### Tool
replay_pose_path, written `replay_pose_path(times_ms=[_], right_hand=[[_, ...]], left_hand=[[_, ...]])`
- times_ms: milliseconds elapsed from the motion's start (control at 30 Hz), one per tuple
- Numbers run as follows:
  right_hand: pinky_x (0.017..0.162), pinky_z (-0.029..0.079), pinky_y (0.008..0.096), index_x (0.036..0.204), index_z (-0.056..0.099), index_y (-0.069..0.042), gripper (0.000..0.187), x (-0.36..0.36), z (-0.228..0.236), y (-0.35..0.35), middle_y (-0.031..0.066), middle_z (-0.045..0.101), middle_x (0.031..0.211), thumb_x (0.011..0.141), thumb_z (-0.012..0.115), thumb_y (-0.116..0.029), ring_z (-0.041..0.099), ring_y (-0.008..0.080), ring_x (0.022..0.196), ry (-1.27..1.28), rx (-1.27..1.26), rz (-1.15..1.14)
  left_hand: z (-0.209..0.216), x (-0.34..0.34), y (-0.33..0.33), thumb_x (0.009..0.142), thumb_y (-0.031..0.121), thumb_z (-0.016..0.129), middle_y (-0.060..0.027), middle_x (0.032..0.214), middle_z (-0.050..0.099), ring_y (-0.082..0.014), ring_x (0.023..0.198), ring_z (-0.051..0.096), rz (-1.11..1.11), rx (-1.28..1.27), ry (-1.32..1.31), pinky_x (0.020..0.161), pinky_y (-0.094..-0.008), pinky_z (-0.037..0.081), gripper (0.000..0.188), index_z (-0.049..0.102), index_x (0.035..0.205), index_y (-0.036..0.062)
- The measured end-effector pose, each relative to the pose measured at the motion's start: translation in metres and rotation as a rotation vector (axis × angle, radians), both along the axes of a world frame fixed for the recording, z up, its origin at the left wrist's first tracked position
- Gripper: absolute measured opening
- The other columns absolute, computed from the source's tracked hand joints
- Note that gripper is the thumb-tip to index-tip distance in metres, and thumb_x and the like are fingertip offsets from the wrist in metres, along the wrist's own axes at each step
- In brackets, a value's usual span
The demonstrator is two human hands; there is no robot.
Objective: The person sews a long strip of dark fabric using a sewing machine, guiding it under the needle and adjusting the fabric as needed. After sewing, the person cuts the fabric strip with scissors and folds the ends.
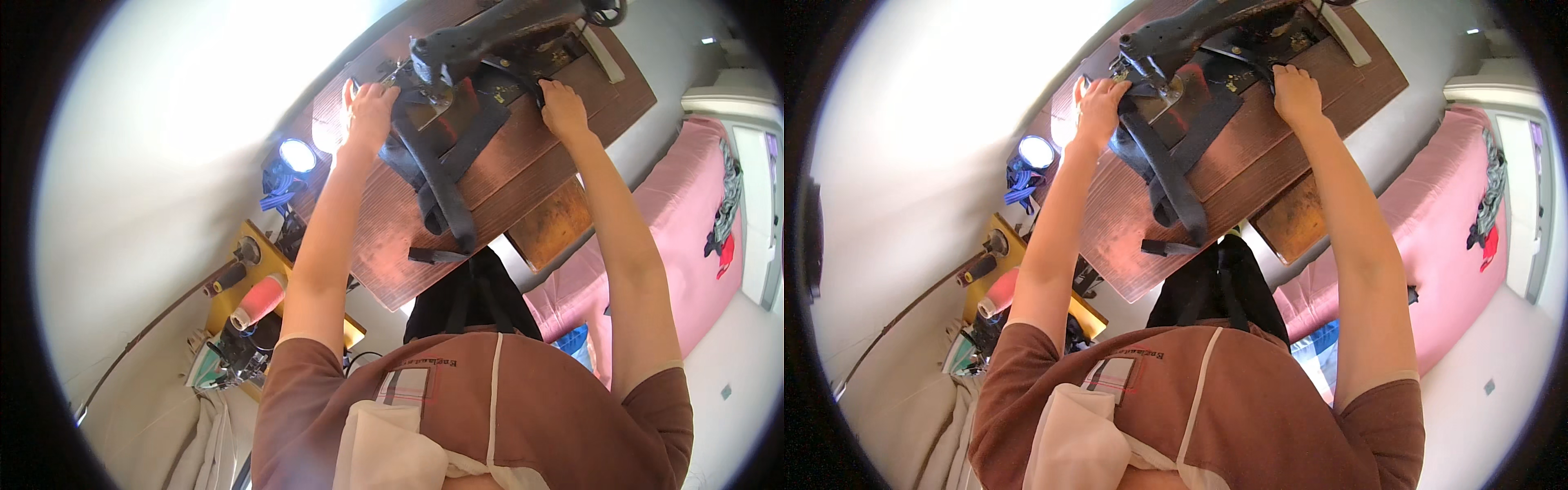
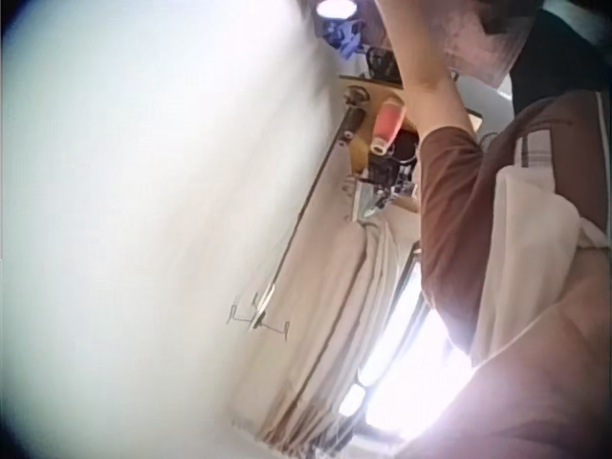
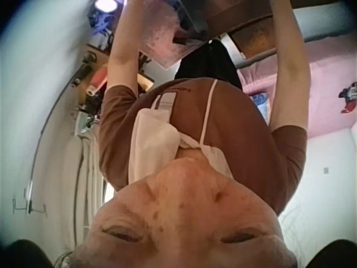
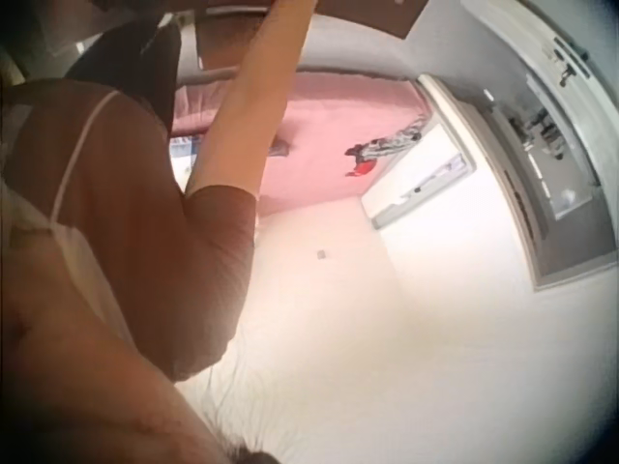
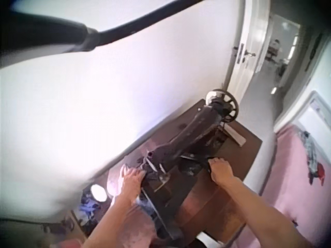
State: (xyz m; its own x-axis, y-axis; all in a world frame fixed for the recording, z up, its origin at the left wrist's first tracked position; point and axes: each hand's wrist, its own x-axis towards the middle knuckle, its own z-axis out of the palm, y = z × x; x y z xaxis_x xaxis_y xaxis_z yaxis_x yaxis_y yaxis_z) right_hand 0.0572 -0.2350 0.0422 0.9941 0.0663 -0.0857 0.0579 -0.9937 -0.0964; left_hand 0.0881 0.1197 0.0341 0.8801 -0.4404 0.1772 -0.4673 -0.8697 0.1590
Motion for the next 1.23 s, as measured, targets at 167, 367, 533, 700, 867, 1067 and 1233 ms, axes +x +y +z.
replay_pose_path(times_ms=[167, 367, 533, 700, 867, 1067, 1233], right_hand=[[0.085, 0.050, 0.0455, 0.116, 0.057, -0.002, 0.039, 0.014, 0.015, -0.006, 0.0188, 0.063, 0.110, 0.080, 0.067, -0.011, 0.061, 0.0383, 0.100, 0.216, 0.083, 0.062], [0.049, 0.040, 0.0246, 0.101, 0.057, -0.003, 0.027, -0.068, 0.046, 0.009, 0.0018, 0.057, 0.073, 0.083, 0.071, -0.018, 0.055, 0.0100, 0.058, 0.636, 1.054, -0.454], [0.039, 0.027, 0.0219, 0.098, 0.054, -0.006, 0.025, -0.197, 0.064, 0.022, -0.0030, 0.046, 0.062, 0.093, 0.064, -0.029, 0.040, 0.0061, 0.045, 0.625, 1.755, -0.815], [0.040, 0.028, 0.0228, 0.102, 0.051, -0.005, 0.059, -0.270, 0.091, 0.035, -0.0008, 0.046, 0.067, 0.077, 0.076, -0.053, 0.041, 0.0084, 0.047, 0.702, 1.721, -0.754], [0.045, 0.033, 0.0224, 0.105, 0.050, -0.003, 0.067, -0.293, 0.114, 0.048, 0.0033, 0.047, 0.081, 0.073, 0.079, -0.055, 0.044, 0.0090, 0.053, 0.727, 1.655, -0.840], [0.043, 0.032, 0.0231, 0.102, 0.048, -0.003, 0.065, -0.289, 0.117, 0.061, 0.0033, 0.048, 0.079, 0.073, 0.080, -0.050, 0.043, 0.0089, 0.051, 0.697, 1.625, -0.865], [0.051, 0.032, 0.0220, 0.112, 0.047, -0.003, 0.064, -0.286, 0.119, 0.059, 0.0018, 0.048, 0.088, 0.079, 0.073, -0.052, 0.042, 0.0073, 0.061, 0.751, 1.552, -0.806]], left_hand=[[-0.006, -0.055, 0.006, 0.079, 0.006, 0.056, -0.0006, 0.094, 0.062, -0.0212, 0.099, 0.059, 0.112, -0.064, -0.033, 0.107, -0.0484, 0.031, 0.030, 0.068, 0.102, 0.0200], [-0.010, -0.046, 0.021, 0.071, 0.002, 0.063, -0.0010, 0.100, 0.062, -0.0237, 0.102, 0.058, 0.186, -0.143, -0.021, 0.109, -0.0496, 0.028, 0.038, 0.068, 0.105, 0.0179], [0.062, -0.028, -0.001, 0.077, -0.003, 0.054, -0.0100, 0.119, 0.064, -0.0229, 0.113, 0.058, 0.096, -0.982, 0.301, 0.104, -0.0349, 0.041, 0.041, 0.066, 0.116, 0.0049], [0.027, 0.050, -0.021, 0.097, 0.018, 0.055, -0.0069, 0.100, 0.067, -0.0164, 0.094, 0.063, 0.487, -1.349, 0.919, 0.087, -0.0306, 0.054, 0.025, 0.067, 0.109, -0.0007], [0.004, 0.068, -0.030, 0.098, 0.024, 0.057, -0.0049, 0.095, 0.067, -0.0129, 0.087, 0.065, 0.295, -1.245, 1.191, 0.079, -0.0299, 0.058, 0.026, 0.068, 0.107, 0.0018], [0.017, 0.086, -0.016, 0.096, 0.023, 0.056, -0.0038, 0.097, 0.067, -0.0098, 0.079, 0.059, 0.129, -1.298, 1.207, 0.077, -0.0250, 0.054, 0.028, 0.069, 0.111, 0.0029], [0.016, 0.091, -0.014, 0.094, 0.032, 0.060, -0.0053, 0.109, 0.067, -0.0139, 0.091, 0.059, 0.082, -1.294, 1.185, 0.082, -0.0277, 0.048, 0.037, 0.066, 0.117, 0.0044]])
